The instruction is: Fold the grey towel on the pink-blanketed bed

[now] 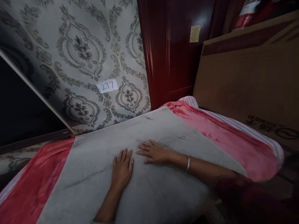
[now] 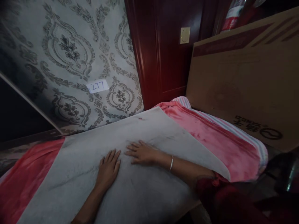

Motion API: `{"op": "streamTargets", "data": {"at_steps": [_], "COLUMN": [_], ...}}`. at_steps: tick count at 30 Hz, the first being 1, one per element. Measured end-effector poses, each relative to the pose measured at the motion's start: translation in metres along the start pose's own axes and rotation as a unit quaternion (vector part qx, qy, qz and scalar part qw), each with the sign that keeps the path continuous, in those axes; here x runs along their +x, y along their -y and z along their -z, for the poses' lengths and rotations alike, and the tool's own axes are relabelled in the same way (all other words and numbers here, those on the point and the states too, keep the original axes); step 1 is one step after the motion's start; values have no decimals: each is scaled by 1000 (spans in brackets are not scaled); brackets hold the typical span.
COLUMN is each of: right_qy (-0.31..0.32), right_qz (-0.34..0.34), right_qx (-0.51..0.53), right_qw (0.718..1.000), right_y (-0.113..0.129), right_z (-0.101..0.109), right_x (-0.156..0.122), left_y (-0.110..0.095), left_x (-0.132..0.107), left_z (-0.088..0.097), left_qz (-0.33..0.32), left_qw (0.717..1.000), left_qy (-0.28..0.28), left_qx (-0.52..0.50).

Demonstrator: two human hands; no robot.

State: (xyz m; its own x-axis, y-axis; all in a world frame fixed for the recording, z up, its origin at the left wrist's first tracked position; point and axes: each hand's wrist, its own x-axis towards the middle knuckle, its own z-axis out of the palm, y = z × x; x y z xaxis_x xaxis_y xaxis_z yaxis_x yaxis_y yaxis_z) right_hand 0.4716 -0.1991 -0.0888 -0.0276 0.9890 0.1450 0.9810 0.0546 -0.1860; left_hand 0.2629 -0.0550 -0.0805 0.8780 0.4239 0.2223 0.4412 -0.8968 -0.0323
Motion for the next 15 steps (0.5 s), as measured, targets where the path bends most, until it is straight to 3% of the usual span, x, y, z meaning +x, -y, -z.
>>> {"op": "streamTargets", "data": {"at_steps": [1, 3, 6, 10, 12, 15], "right_qy": [4, 12, 17, -4, -13, -33], "right_qz": [15, -27, -171, -345, -399, -434], "right_qx": [3, -4, -31, -59, -54, -49], "right_qw": [1000, 1000, 985, 937, 915, 899], "right_y": [-3, -30, -102, -187, -210, -223], "right_z": [-2, 4, 27, 50, 51, 49], "right_x": [4, 6, -6, -31, -41, -46], "left_y": [1, 2, 5, 10, 13, 15], "left_x": [0, 0, 0, -1, -2, -3], "left_z": [-1, -2, -7, -16, -20, -23], "left_qz": [2, 4, 5, 3, 1, -2], "left_qw": [1000, 1000, 1000, 1000, 1000, 1000], "left_qy": [0, 5, 10, -3, -10, -12], "left_qx": [0, -3, -9, -11, -12, -16]}}
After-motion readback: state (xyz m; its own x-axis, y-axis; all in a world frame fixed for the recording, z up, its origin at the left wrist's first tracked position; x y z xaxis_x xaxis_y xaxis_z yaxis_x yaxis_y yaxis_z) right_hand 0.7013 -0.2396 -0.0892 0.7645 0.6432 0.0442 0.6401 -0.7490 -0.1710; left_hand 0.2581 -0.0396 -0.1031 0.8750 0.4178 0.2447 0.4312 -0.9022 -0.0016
